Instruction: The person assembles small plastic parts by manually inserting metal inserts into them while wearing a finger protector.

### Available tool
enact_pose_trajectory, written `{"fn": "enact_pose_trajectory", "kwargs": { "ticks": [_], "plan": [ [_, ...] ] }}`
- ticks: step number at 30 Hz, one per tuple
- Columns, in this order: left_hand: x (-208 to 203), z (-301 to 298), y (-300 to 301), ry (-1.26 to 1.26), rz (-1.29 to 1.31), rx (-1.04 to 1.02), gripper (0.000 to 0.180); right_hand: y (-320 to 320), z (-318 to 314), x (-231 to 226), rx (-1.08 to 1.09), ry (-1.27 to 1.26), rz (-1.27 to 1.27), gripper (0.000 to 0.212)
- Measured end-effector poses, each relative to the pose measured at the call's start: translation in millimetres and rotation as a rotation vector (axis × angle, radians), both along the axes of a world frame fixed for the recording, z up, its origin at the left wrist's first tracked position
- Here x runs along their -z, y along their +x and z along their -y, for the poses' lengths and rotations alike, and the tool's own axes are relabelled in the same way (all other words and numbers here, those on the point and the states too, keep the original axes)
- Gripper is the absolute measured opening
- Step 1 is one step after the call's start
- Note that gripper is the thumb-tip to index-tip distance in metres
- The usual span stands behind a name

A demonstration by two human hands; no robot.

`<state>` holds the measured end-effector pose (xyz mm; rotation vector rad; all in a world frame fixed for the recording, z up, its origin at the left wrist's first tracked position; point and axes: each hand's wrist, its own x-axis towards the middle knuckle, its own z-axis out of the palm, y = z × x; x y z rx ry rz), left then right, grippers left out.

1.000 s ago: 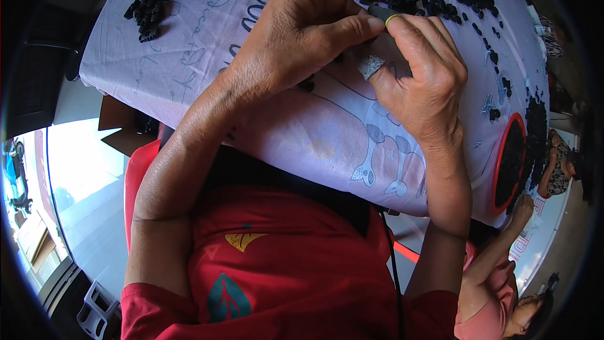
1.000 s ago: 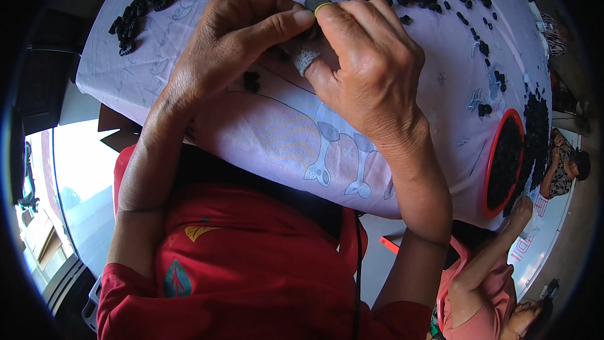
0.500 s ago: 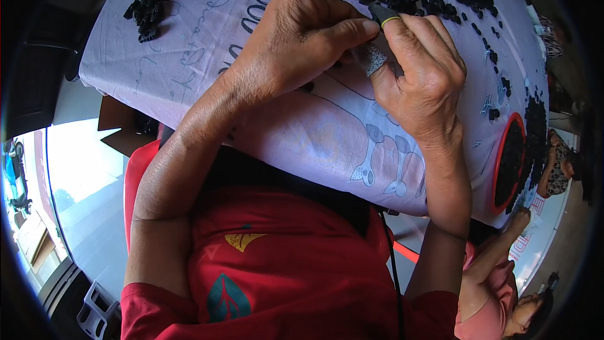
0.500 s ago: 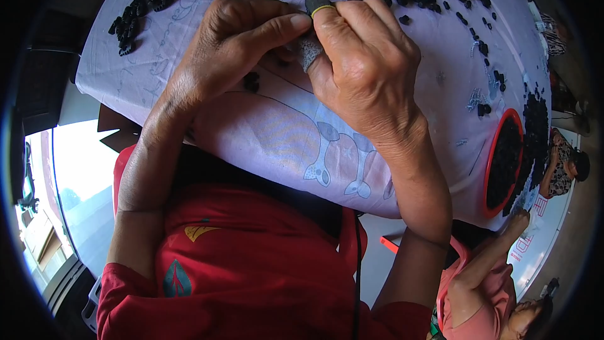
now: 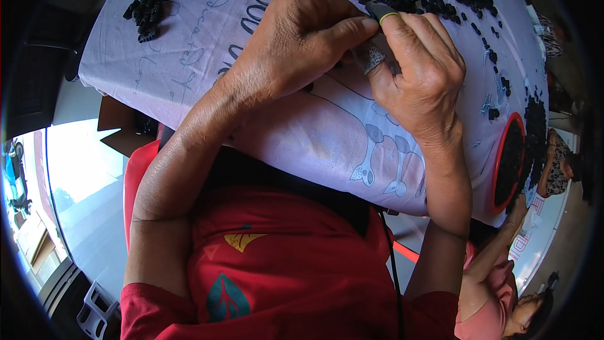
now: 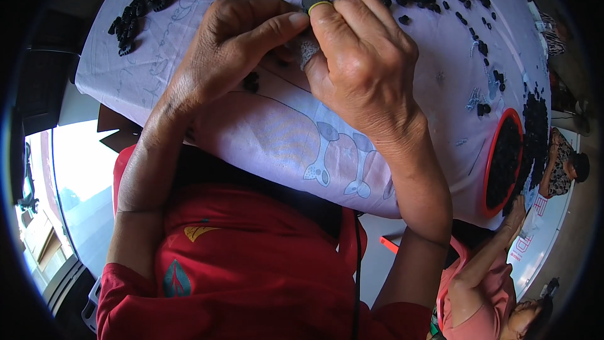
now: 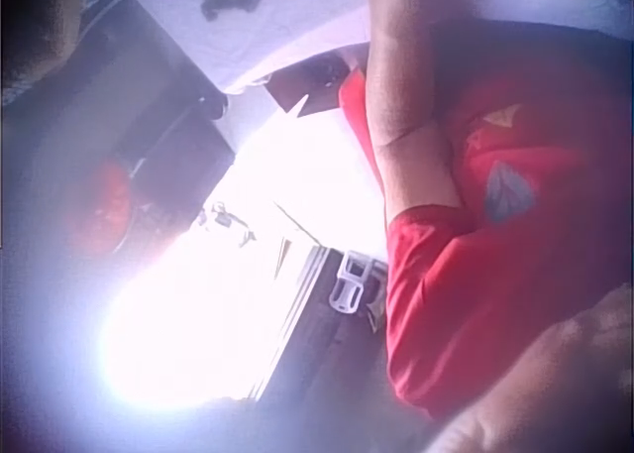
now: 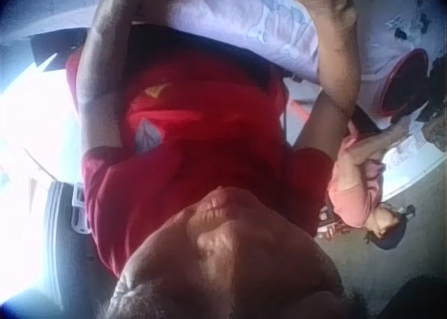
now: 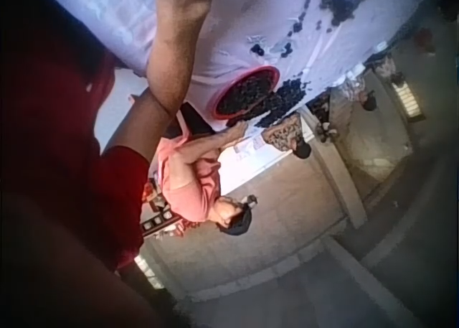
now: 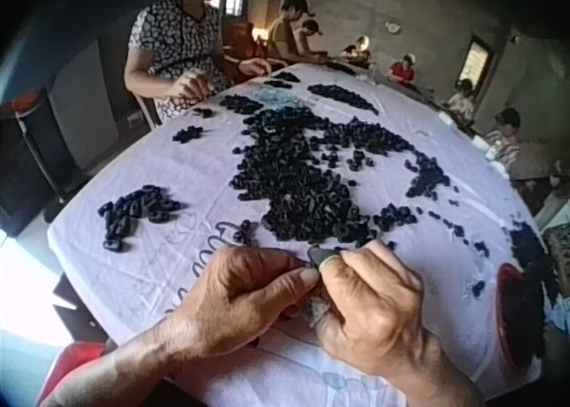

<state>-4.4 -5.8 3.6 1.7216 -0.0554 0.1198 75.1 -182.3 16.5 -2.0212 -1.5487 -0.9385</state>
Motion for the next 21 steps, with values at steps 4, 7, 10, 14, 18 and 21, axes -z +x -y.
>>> {"fn": "enact_pose_trajectory", "kwargs": {
  "ticks": [4,7,10,14,18,21],
  "plan": [
    [0.2,-0.9,1.1,-0.008,0.047,0.01,0.027,1.1,2.9,-1.2,-0.001,-0.018,-0.002,0.034],
    [1.0,-1.9,2.0,0.015,0.008,0.042,0.031,-0.1,4.6,-0.6,-0.001,-0.019,-0.056,0.04],
    [3.6,1.6,2.8,-0.044,0.031,0.006,0.027,-1.2,4.6,-2.1,0.003,0.001,-0.115,0.045],
    [4.3,3.5,3.3,-0.072,0.061,-0.039,0.024,-1.4,4.7,-1.4,0.012,-0.014,-0.149,0.047],
    [2.8,2.6,3.3,-0.06,0.059,-0.012,0.024,1.5,6.2,0.0,-0.002,-0.011,-0.1,0.044],
    [3.1,2.0,3.3,-0.062,0.049,0.01,0.025,5.2,7.2,1.9,0.003,-0.016,-0.074,0.041]
  ]
}}
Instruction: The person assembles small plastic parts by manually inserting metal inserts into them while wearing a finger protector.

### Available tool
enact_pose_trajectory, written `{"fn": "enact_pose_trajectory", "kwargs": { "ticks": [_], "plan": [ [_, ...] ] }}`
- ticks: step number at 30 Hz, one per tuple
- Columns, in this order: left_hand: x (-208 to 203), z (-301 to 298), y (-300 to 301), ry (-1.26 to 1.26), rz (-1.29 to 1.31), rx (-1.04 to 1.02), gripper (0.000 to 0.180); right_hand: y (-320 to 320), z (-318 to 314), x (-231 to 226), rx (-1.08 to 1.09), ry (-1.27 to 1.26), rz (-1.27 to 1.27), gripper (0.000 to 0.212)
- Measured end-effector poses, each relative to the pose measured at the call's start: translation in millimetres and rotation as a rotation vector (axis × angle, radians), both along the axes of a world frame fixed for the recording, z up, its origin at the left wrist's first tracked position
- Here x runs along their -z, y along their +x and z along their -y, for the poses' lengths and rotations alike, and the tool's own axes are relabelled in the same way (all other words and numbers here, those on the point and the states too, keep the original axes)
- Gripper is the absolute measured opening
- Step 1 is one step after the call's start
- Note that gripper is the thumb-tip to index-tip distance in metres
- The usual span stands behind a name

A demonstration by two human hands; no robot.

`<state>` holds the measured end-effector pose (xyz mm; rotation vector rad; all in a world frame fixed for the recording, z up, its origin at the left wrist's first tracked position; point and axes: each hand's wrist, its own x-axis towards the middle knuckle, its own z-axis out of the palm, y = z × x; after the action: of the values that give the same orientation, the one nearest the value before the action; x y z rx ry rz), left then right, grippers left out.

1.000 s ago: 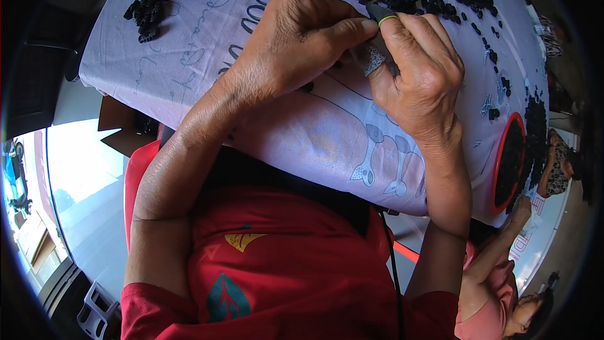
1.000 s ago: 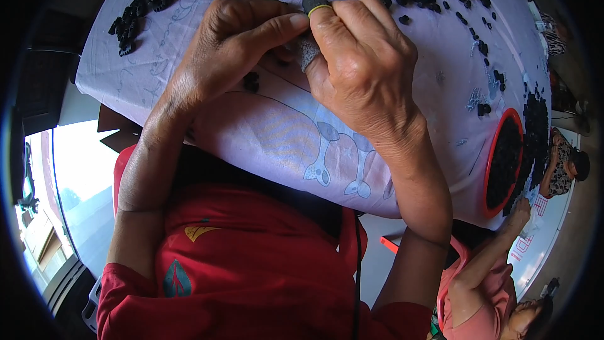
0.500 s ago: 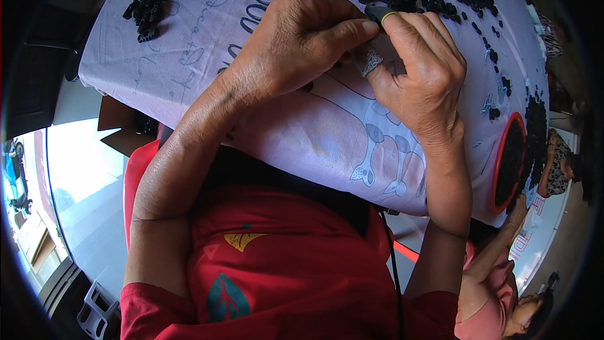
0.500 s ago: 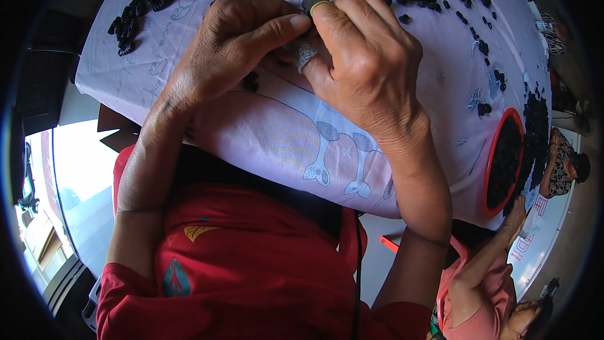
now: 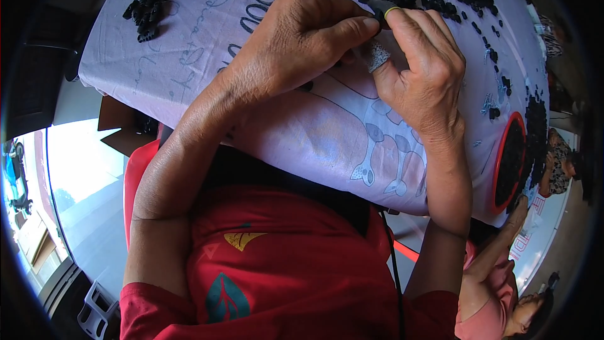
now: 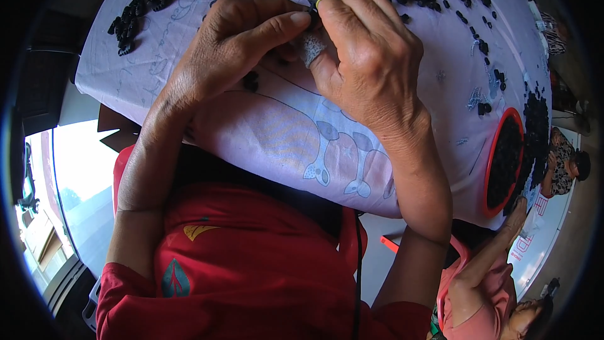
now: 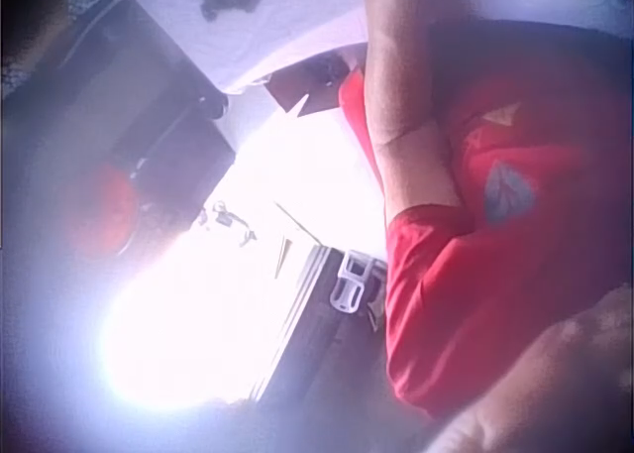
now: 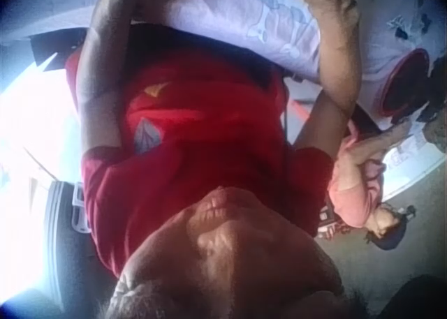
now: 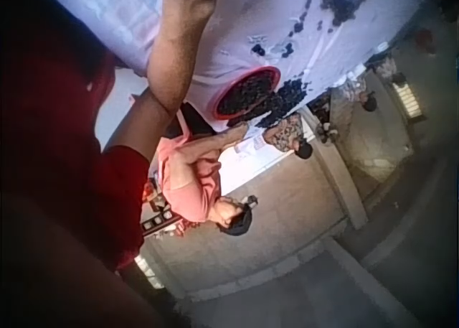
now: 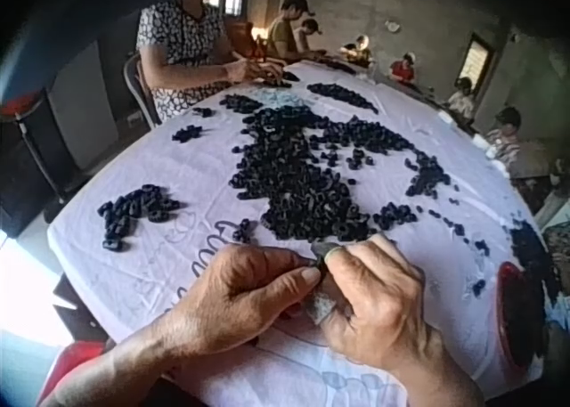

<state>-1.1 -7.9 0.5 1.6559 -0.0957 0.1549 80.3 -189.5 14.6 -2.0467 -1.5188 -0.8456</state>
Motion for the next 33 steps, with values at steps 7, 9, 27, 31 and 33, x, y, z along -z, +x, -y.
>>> {"fn": "enact_pose_trajectory", "kwargs": {
  "ticks": [7,9,27,31,33],
  "plan": [
    [-3.9,-1.9,-1.6,0.069,-0.052,0.009,0.028,-0.6,-1.4,-0.3,-0.007,-0.017,0.047,0.037],
    [-3.7,-1.5,-2.1,0.093,-0.063,0.018,0.032,-1.3,-2.2,-0.5,-0.003,-0.022,0.067,0.035],
    [-0.2,0.0,0.1,0.023,-0.029,0.08,0.024,-3.5,-2.0,-2.0,-0.025,-0.026,0.08,0.031],
    [-1.4,6.3,-3.5,0.008,-0.033,-0.03,0.023,-3.4,-4.9,1.9,-0.018,0.013,0.107,0.032],
    [-1.3,6.8,-3.5,-0.009,-0.046,-0.043,0.024,-4.3,-4.7,2.2,0.0,0.006,0.1,0.032]
  ]
}}
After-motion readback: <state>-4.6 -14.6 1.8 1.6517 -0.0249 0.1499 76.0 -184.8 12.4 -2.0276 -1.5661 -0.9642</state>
